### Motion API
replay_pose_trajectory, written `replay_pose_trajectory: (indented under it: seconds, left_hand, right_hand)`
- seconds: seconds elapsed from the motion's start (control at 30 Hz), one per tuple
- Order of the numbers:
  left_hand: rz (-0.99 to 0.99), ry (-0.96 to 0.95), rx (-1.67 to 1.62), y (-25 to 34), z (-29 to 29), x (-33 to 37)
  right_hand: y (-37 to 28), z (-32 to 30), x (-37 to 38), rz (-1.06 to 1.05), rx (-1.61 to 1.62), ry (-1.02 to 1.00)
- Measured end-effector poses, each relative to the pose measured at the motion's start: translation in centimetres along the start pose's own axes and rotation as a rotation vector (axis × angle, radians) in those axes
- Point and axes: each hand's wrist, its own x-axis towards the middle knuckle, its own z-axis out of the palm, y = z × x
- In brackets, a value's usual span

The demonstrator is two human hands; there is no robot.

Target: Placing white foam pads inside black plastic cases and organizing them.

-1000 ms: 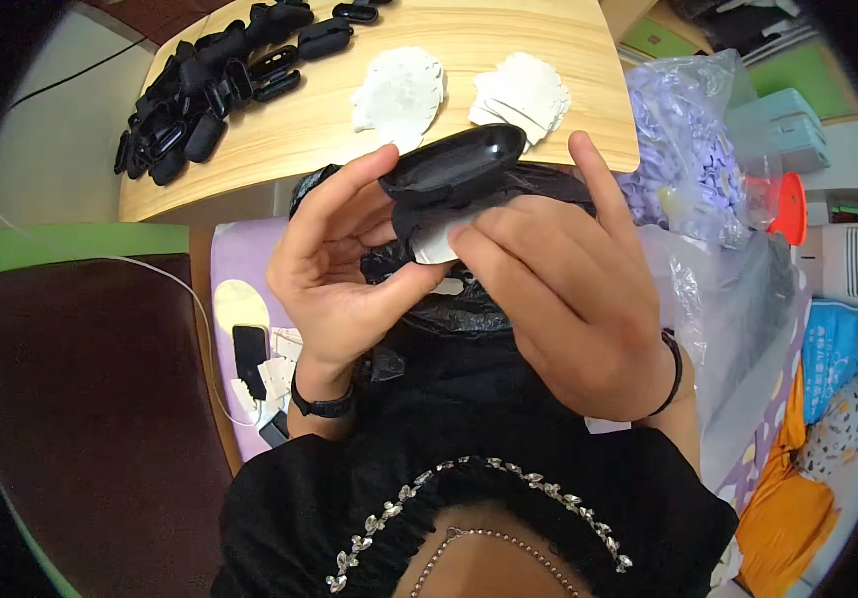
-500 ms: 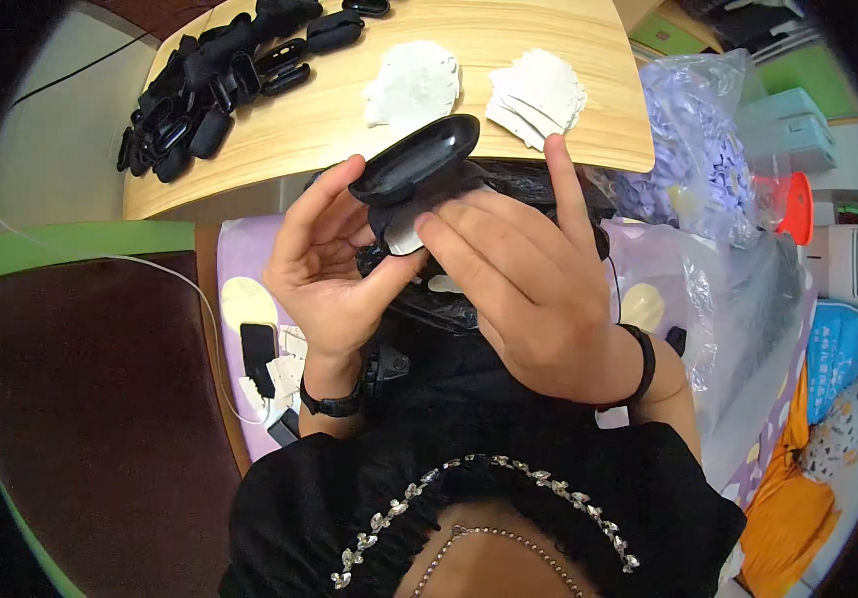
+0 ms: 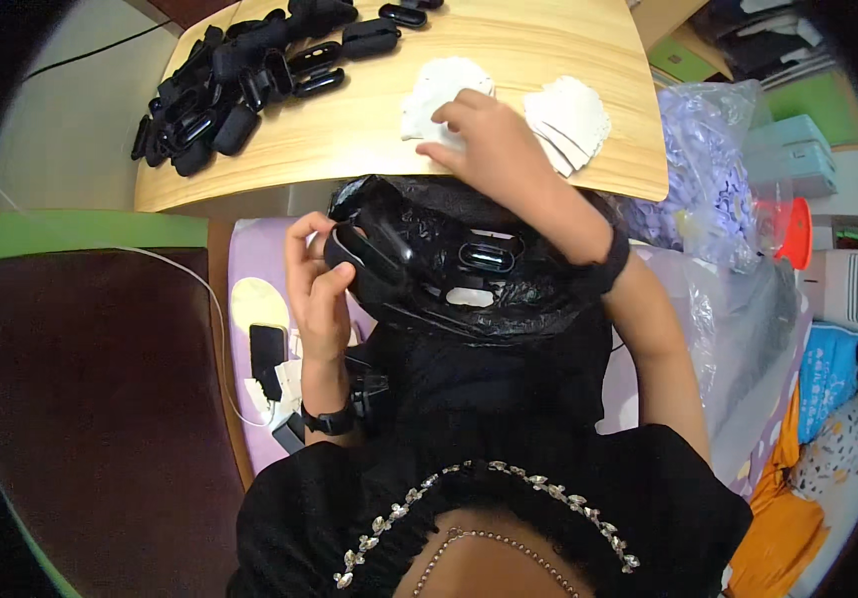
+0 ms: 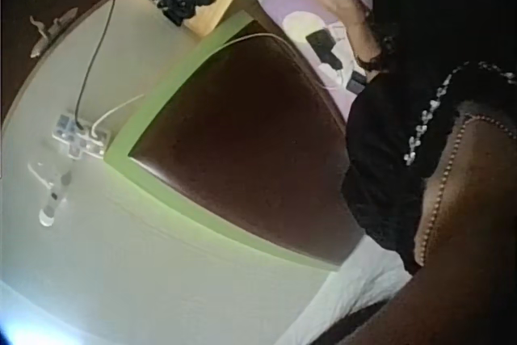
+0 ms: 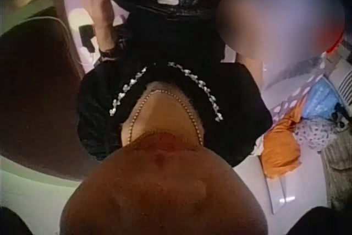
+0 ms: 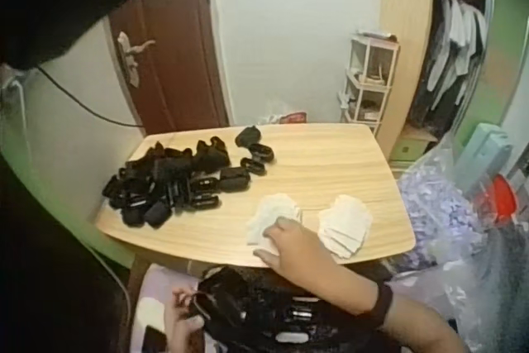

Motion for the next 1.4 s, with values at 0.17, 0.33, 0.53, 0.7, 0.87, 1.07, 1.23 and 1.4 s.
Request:
replay_pose_trajectory:
  seconds: [0.17,0.33,0.53,0.7,0.87,1.07,1.23,1.4]
  left_hand:
    - [-0.086,0.067,-0.076,0.2,0.2,-0.3]
    - [-0.121,0.001,-0.115,-0.4,-0.2,0.2]
    - [-0.276,-0.082,-0.280,0.3,2.0,0.6]
    - [-0.491,-0.312,-0.524,0.3,3.1,2.0]
    - [-0.507,-0.418,-0.607,0.5,4.8,2.1]
    - [-0.570,-0.479,-0.787,0.9,7.2,1.9]
    - [-0.491,-0.448,-0.593,0.6,8.1,1.4]
    - [-0.548,-0.489,-0.499,-0.2,8.0,1.6]
  right_hand:
    - [0.1,2.7,0.1,0.097,-0.173,-0.020]
    - [0.3,2.6,0.3,0.071,-0.283,-0.093]
    - [1.5,0.4,0.7,0.111,-0.007,-0.191]
    - [-0.6,-3.5,-0.6,-0.025,0.054,0.153]
    - [-6.5,-6.7,-6.2,-0.537,-0.128,0.421]
    - [-6.4,-5.8,-9.8,-0.639,-0.166,0.189]
    - [-7.2,-5.8,-10.8,-0.532,-0.195,0.162]
    - [-7.9,-5.4,-11.3,-0.435,-0.244,0.138]
